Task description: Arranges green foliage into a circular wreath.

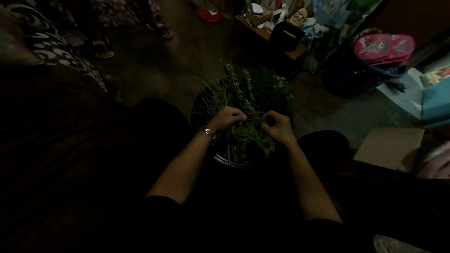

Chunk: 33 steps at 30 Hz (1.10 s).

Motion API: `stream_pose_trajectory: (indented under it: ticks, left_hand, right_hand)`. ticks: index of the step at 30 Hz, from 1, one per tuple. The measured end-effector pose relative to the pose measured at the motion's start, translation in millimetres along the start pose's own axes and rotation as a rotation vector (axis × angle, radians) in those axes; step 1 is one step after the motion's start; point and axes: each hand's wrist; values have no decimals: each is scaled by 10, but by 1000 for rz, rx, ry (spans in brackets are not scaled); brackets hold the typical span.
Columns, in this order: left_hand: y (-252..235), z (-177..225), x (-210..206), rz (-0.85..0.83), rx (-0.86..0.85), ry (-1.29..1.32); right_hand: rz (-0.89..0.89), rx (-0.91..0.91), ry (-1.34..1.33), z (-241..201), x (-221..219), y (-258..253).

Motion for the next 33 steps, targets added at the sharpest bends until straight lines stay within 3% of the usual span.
stream_pose_trajectory:
  ticks: [9,14,20,24,29,33]
  left_hand:
    - [10,-19,123,59,15,62]
    - [2,3,140,84,77,61]
    - [-49,-99,202,377,256,164]
    - [-146,-215,92,478,395,284]
    - [-196,-361,71,265,623,-55]
    - [-191,-334,-25,324,734,141]
  right_hand:
    - [6,-154,-51,-12,242,-1]
    - [10,-115,-106,62,310,-35]
    - [145,-168,-93,269,456,-91]
    - [-12,-287,108,251,377,-159]
    - [-197,-432,309,355,305,-277]
    - [-267,-501,396,595,124,-460]
Point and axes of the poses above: each hand's wrist, its own y-axis away from the middle knuckle, its own x-axis out of the back of the hand, z = x × y, and after that the axes turned 3 degrees about -y, right-handed
